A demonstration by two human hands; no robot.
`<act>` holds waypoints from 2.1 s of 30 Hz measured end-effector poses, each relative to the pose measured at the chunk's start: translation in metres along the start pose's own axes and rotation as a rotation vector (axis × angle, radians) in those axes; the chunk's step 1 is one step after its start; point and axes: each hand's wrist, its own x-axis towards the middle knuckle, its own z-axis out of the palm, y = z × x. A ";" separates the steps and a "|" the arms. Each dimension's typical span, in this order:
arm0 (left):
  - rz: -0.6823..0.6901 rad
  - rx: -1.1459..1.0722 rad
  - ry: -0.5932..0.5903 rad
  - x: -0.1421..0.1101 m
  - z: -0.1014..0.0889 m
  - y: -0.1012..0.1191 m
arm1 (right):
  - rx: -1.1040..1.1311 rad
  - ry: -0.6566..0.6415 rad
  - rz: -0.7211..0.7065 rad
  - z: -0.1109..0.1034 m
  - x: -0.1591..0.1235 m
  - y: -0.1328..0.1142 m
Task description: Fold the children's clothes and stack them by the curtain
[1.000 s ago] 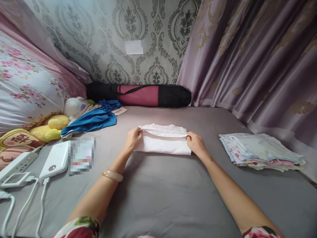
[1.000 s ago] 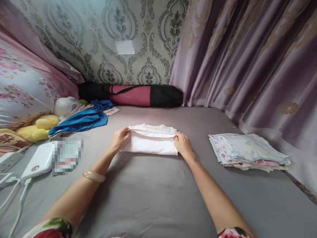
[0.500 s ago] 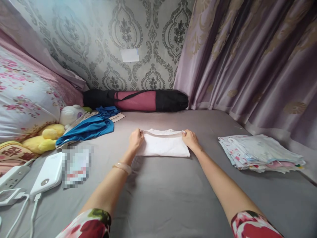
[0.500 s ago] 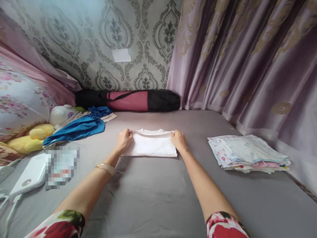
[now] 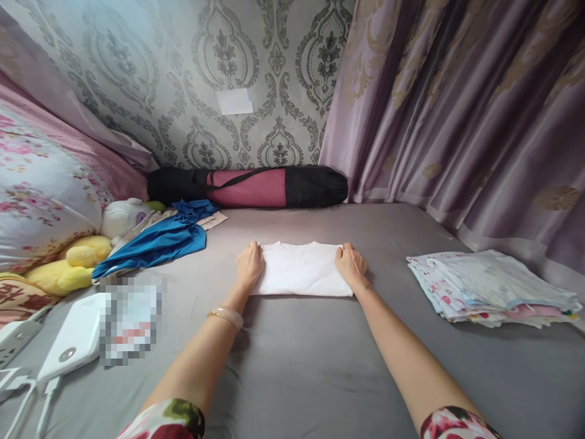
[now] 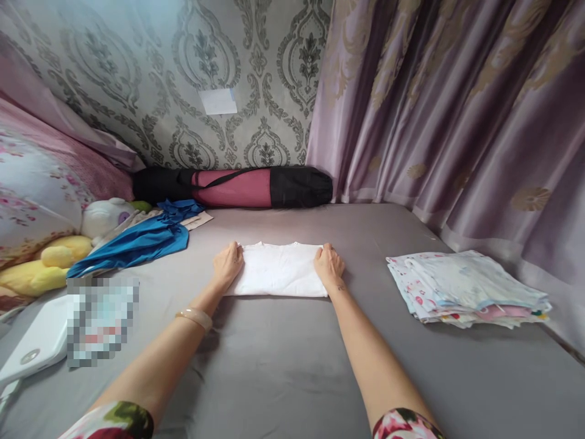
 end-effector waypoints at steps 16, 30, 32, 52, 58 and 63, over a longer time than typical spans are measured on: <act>0.011 0.033 -0.005 0.007 0.001 -0.002 | 0.038 -0.006 0.007 0.003 0.006 0.002; -0.011 -0.182 -0.086 0.008 -0.013 -0.001 | 0.092 -0.132 -0.015 -0.009 0.009 0.002; -0.031 -0.221 -0.065 0.004 -0.019 -0.002 | 0.138 -0.161 0.031 -0.017 0.007 0.002; 0.321 0.054 -0.030 -0.049 0.018 0.055 | -0.031 -0.011 -0.603 0.030 -0.056 -0.069; 0.309 0.057 0.004 -0.050 0.018 0.055 | -0.022 0.047 -0.583 0.036 -0.057 -0.069; 0.240 0.046 0.015 -0.047 0.015 0.049 | -0.010 0.091 -0.527 0.037 -0.057 -0.065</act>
